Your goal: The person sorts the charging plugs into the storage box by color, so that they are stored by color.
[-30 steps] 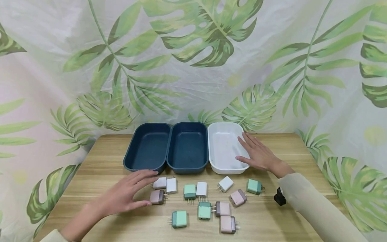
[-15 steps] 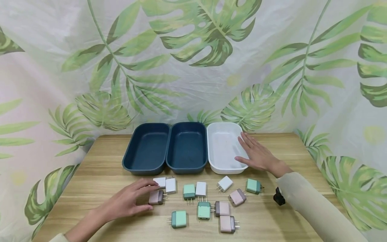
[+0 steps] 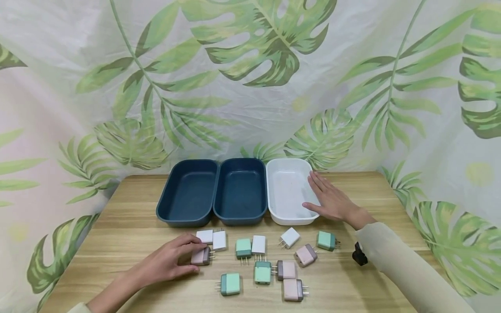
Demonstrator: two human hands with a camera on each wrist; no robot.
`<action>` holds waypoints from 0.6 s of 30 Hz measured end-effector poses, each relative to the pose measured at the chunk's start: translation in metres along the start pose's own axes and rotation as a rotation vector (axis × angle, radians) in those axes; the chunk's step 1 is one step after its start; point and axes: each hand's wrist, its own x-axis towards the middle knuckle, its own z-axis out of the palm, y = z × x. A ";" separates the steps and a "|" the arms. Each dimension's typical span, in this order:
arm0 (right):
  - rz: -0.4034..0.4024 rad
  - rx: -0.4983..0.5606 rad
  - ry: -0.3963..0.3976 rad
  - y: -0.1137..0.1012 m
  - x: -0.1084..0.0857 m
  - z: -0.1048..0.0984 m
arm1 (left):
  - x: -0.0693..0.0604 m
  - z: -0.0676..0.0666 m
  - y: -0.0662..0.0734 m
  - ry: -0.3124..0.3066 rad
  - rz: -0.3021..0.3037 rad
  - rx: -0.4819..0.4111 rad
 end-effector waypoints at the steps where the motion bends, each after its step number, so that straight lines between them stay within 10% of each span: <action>1: -0.002 0.002 0.001 0.000 0.000 -0.001 | 0.000 0.001 0.000 0.003 0.003 0.001; 18: -0.025 0.016 0.055 0.001 -0.002 0.003 | 0.002 0.002 0.004 0.019 -0.020 0.057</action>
